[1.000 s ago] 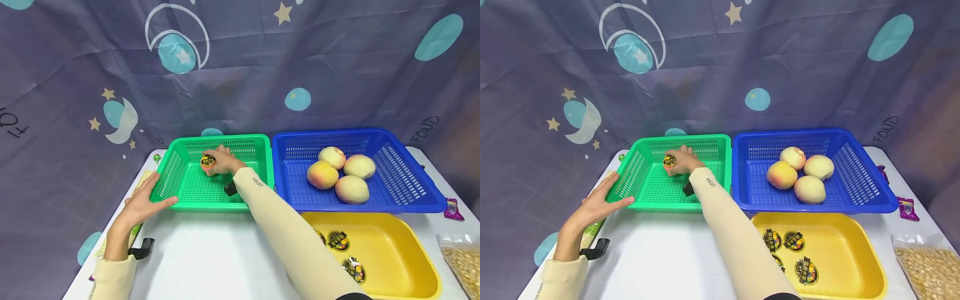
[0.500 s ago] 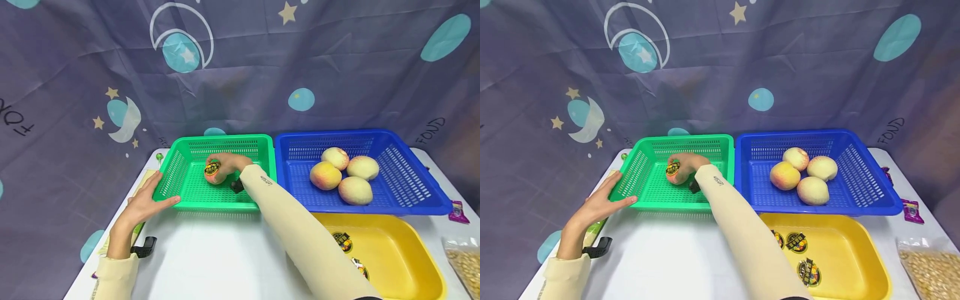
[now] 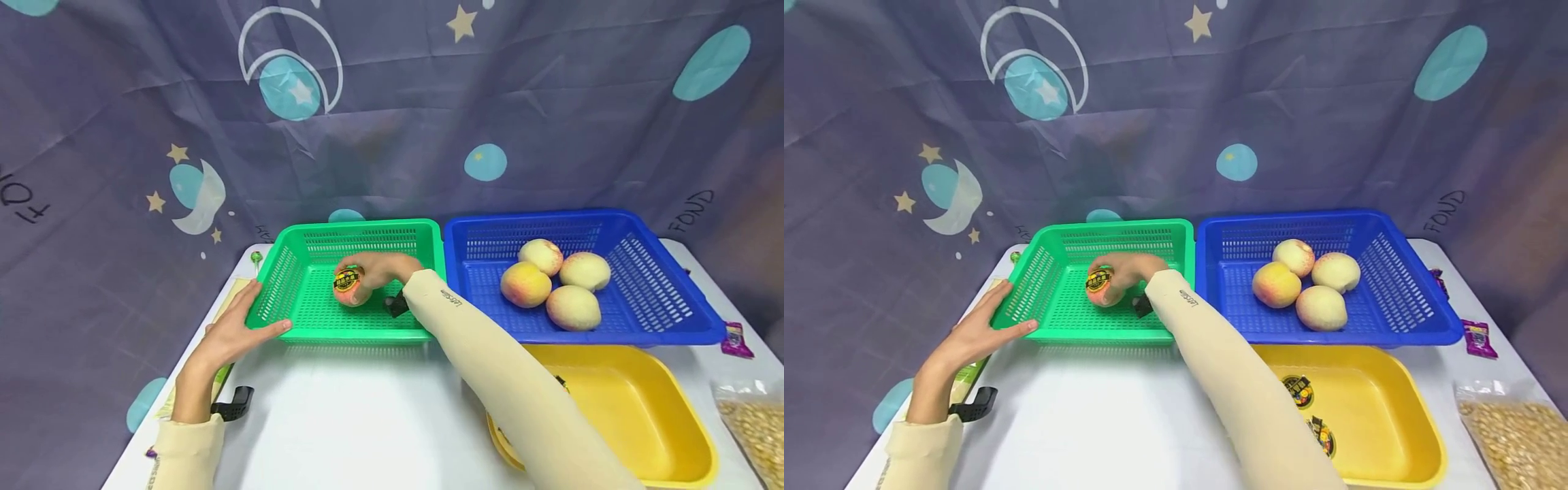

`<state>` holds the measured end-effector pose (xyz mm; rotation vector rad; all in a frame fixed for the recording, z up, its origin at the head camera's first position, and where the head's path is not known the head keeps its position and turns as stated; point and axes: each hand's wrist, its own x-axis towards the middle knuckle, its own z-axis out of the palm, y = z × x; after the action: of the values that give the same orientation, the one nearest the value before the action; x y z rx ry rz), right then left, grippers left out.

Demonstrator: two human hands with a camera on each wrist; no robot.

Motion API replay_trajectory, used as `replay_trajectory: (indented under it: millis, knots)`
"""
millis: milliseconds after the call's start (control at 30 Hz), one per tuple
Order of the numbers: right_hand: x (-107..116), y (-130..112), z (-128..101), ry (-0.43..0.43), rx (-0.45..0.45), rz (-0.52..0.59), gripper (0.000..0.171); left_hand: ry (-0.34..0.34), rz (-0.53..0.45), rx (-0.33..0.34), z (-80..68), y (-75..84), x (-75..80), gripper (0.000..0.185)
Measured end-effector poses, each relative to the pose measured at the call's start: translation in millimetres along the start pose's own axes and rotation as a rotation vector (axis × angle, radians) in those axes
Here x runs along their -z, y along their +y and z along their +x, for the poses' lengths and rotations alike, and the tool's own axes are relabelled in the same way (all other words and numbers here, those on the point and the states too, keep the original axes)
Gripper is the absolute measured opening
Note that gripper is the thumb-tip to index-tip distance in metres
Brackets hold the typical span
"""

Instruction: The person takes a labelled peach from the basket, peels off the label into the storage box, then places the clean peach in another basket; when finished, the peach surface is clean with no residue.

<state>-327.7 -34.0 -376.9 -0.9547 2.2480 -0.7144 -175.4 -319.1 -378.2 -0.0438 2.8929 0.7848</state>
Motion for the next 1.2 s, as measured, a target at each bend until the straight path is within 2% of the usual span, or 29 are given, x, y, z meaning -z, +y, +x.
replay_trajectory:
  millis: [200,467,667,867,933,1033,1200]
  knots:
    - [6.8,4.5,-38.7,0.04,0.131,0.038,0.067,-0.005,-0.014,0.004,-2.8,0.1,-4.7,0.113]
    - [5.0,0.8,-86.9,0.075,0.271,0.047,0.067,-0.01,0.007,0.01,-9.2,-3.8,3.7,0.113]
    - [-4.4,-2.4,-126.8,0.129,0.316,0.06,0.068,0.003,0.035,0.005,-11.5,-5.8,7.4,0.112]
    - [-17.6,2.4,-168.6,0.175,0.288,0.092,0.069,0.03,0.031,-0.023,-11.2,-7.0,3.4,0.11]
    - [-22.0,3.9,-181.9,0.184,0.268,0.098,0.069,0.062,0.029,-0.053,-11.2,-5.8,1.6,0.107]
    - [-29.3,5.8,-200.6,0.19,0.25,0.104,0.069,0.14,0.02,-0.134,-12.5,0.2,-2.2,0.1]
    - [-42.5,6.2,-223.9,0.174,0.237,0.123,0.069,0.321,0.002,-0.344,-18.9,25.6,-16.5,0.077]
